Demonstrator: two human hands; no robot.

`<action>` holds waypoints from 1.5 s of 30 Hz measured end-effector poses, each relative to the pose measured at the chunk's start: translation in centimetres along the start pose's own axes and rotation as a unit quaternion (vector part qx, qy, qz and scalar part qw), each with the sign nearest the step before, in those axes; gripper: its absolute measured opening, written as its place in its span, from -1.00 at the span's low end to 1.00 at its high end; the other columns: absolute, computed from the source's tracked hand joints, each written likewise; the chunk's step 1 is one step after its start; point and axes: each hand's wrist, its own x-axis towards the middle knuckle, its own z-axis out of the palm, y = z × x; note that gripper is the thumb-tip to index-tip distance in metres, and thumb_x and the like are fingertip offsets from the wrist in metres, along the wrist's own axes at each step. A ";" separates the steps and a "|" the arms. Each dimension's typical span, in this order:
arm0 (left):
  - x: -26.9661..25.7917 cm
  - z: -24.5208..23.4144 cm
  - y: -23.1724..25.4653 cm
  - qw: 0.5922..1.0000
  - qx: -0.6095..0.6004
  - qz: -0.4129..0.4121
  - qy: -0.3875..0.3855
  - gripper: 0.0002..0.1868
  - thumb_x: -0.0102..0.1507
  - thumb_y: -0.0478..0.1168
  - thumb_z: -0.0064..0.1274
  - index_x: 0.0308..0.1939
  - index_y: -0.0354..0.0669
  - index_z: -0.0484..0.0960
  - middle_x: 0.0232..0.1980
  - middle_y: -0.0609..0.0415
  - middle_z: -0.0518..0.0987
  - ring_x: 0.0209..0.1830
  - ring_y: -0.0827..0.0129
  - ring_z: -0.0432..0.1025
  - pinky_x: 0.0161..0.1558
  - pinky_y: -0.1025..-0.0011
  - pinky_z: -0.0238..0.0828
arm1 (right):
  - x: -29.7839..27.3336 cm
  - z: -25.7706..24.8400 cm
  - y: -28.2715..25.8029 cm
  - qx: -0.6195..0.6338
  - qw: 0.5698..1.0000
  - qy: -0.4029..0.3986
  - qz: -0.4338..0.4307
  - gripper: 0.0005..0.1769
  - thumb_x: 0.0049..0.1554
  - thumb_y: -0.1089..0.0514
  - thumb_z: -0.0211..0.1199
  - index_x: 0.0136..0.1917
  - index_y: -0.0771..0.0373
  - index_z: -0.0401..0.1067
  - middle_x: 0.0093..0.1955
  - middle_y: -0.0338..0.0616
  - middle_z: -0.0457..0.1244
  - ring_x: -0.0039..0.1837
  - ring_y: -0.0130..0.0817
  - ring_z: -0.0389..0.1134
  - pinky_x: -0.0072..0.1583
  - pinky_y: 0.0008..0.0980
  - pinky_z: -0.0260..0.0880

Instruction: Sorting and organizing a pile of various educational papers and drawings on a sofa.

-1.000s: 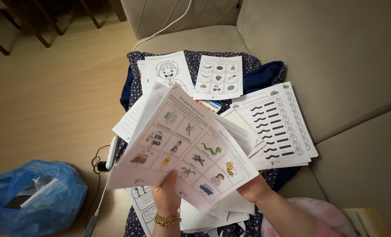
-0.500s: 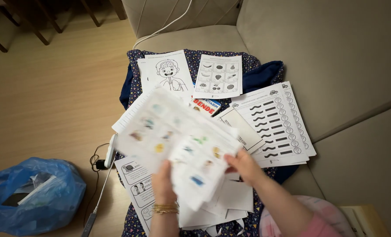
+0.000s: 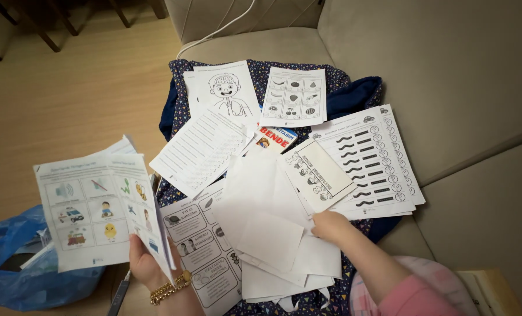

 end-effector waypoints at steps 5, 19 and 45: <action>-0.1 0.0 -0.1 1.000 0.010 -0.002 0.011 -0.52 0.47 -0.19 -0.39 0.35 -0.51 0.29 0.15 -0.15 0.57 0.05 0.35 0.58 0.03 0.60 0.62 | -0.2 -2.1 -0.5 -0.014 0.999 0.025 0.020 -0.73 0.14 0.01 0.10 -0.02 0.17 0.50 0.01 -0.06 0.39 0.08 -0.06 0.41 0.17 -0.11 0.41; -0.5 0.4 -0.2 0.997 0.033 -0.061 0.014 -0.52 0.47 -0.11 -0.36 0.35 -0.35 0.38 0.22 -0.07 0.58 0.03 0.41 0.57 -0.03 0.59 0.56 | 3.2 -2.5 0.8 -0.151 0.984 0.052 0.073 0.06 0.04 -0.43 0.26 0.57 0.15 -0.03 0.57 0.07 -0.10 0.56 -0.04 -0.05 0.35 0.05 0.16; -1.7 2.8 -1.0 0.971 0.216 -0.024 0.100 -0.62 0.44 -0.17 -0.18 0.16 -0.44 0.52 -0.05 -0.08 0.66 -0.24 0.40 0.60 -0.33 0.64 0.59 | -1.1 -13.6 4.4 0.469 0.822 0.283 0.153 -0.44 0.20 0.29 0.11 0.47 0.26 0.19 0.22 0.07 0.30 -0.17 -0.29 0.30 -0.21 -0.40 0.32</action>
